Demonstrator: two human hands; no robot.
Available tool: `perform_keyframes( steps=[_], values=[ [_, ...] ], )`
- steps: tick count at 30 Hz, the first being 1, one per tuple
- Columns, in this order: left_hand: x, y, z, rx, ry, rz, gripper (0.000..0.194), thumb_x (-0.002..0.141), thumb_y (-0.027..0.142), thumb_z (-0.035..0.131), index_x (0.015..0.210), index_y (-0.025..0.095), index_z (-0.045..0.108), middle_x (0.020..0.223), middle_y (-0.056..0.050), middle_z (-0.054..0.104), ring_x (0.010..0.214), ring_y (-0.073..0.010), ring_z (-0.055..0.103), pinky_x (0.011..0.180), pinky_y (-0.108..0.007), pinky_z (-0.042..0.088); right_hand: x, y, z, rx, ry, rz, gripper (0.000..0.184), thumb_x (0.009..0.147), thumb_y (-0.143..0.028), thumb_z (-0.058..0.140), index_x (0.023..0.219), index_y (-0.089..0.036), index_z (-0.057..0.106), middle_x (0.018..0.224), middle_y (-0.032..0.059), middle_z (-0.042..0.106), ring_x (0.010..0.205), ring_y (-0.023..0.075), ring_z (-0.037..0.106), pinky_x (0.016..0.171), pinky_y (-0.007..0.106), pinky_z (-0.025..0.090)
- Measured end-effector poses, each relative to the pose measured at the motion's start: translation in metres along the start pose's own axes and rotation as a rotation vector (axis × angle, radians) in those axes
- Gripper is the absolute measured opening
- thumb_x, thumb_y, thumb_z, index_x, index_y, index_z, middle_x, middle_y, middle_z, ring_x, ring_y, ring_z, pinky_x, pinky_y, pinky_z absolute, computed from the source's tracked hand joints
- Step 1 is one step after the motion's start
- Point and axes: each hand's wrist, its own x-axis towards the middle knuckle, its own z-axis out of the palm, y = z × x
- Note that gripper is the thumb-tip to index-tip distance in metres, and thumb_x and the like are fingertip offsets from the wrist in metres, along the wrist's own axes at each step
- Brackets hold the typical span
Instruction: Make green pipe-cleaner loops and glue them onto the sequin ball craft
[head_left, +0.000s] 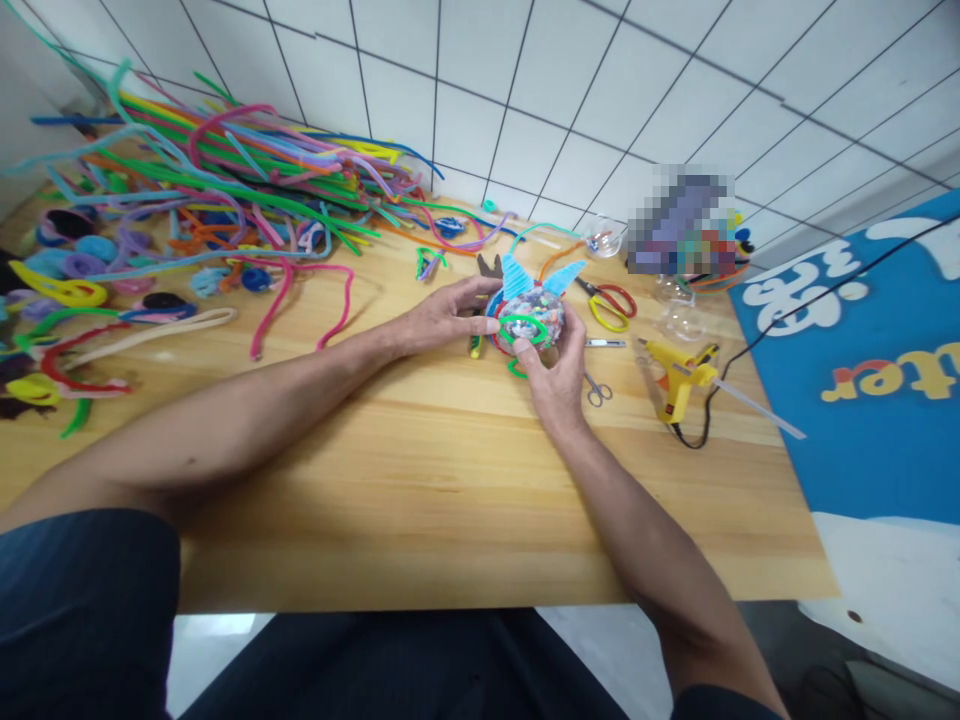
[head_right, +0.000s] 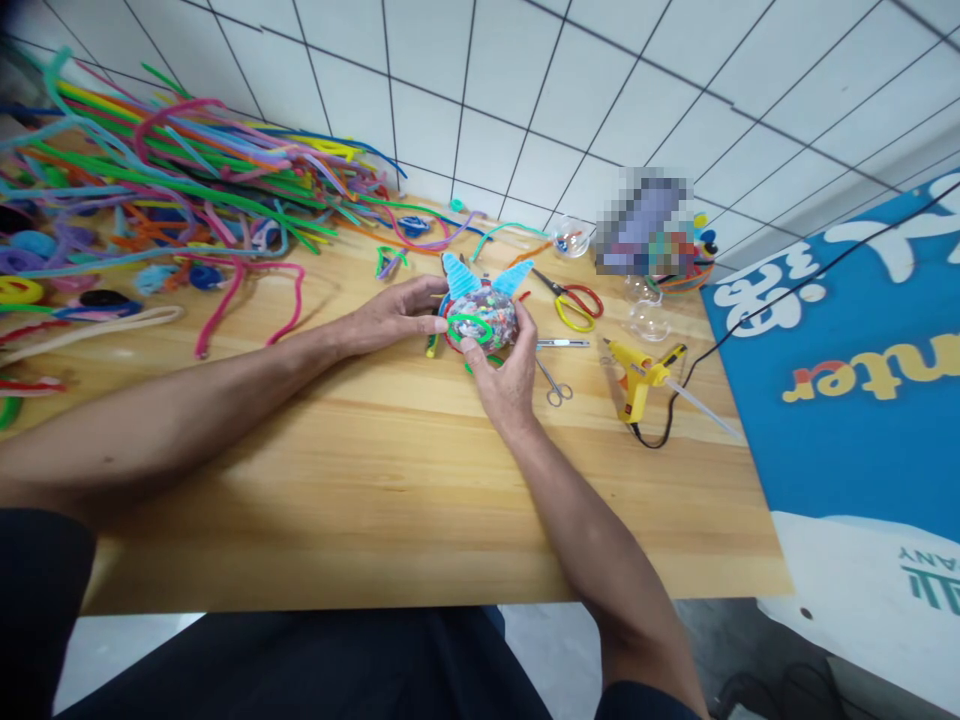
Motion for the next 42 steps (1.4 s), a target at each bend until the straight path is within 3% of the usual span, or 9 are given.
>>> perform_keyframes(
  steps=[4,8,12,21,27,42],
  values=[
    [-0.001,0.002,0.001,0.001,0.014,-0.018,0.069,0.085,0.05,0.098,0.146,0.027,0.073,0.158,-0.013,0.069,0.146,-0.038,0.067,0.127,-0.059,0.051,0.007,-0.005,-0.014,-0.339,0.068,-0.397,0.094,0.096,-0.065,0.079,0.171,-0.028,0.035,0.177,0.0209,0.041,0.167,0.0449,0.041,0.132,0.078,0.037],
    [-0.002,0.004,0.002,0.001,0.014,-0.036,0.068,0.086,0.049,0.097,0.145,0.028,0.073,0.16,-0.012,0.068,0.148,-0.0376,0.065,0.128,-0.061,0.05,0.013,-0.02,-0.018,-0.494,0.034,-0.689,0.052,0.105,-0.045,0.072,0.155,-0.038,0.057,0.18,0.01,0.038,0.166,0.0427,0.043,0.132,0.076,0.04],
    [-0.003,0.002,0.001,0.016,0.023,-0.037,0.069,0.086,0.05,0.097,0.147,0.029,0.072,0.16,-0.012,0.068,0.148,-0.0376,0.066,0.128,-0.062,0.049,0.015,-0.023,-0.012,-0.534,-0.036,-0.656,0.034,0.108,-0.036,0.067,0.142,-0.036,0.067,0.177,0.0082,0.045,0.164,0.0404,0.047,0.13,0.073,0.045],
    [-0.002,0.001,0.0,0.028,0.01,-0.01,0.067,0.088,0.049,0.096,0.147,0.029,0.072,0.158,-0.012,0.069,0.145,-0.0357,0.067,0.126,-0.058,0.053,0.019,-0.009,-0.018,-0.467,-0.103,-0.596,0.039,0.11,-0.036,0.063,0.148,-0.033,0.065,0.169,0.0123,0.058,0.155,0.0367,0.059,0.125,0.065,0.052],
    [-0.002,0.0,-0.001,0.044,0.01,-0.006,0.068,0.088,0.05,0.096,0.148,0.029,0.071,0.158,-0.012,0.069,0.145,-0.0354,0.067,0.127,-0.059,0.053,0.017,-0.011,-0.013,-0.441,-0.043,-0.665,0.037,0.108,-0.031,0.067,0.145,-0.031,0.066,0.161,0.0147,0.064,0.148,0.0351,0.065,0.117,0.062,0.06],
    [-0.003,-0.001,-0.001,0.064,0.024,-0.023,0.071,0.088,0.052,0.095,0.149,0.027,0.07,0.158,-0.013,0.068,0.146,-0.0362,0.065,0.128,-0.06,0.05,0.017,-0.009,-0.013,-0.448,-0.024,-0.669,0.035,0.107,-0.032,0.07,0.141,-0.03,0.067,0.159,0.0148,0.066,0.148,0.0346,0.065,0.12,0.063,0.056]
  ],
)
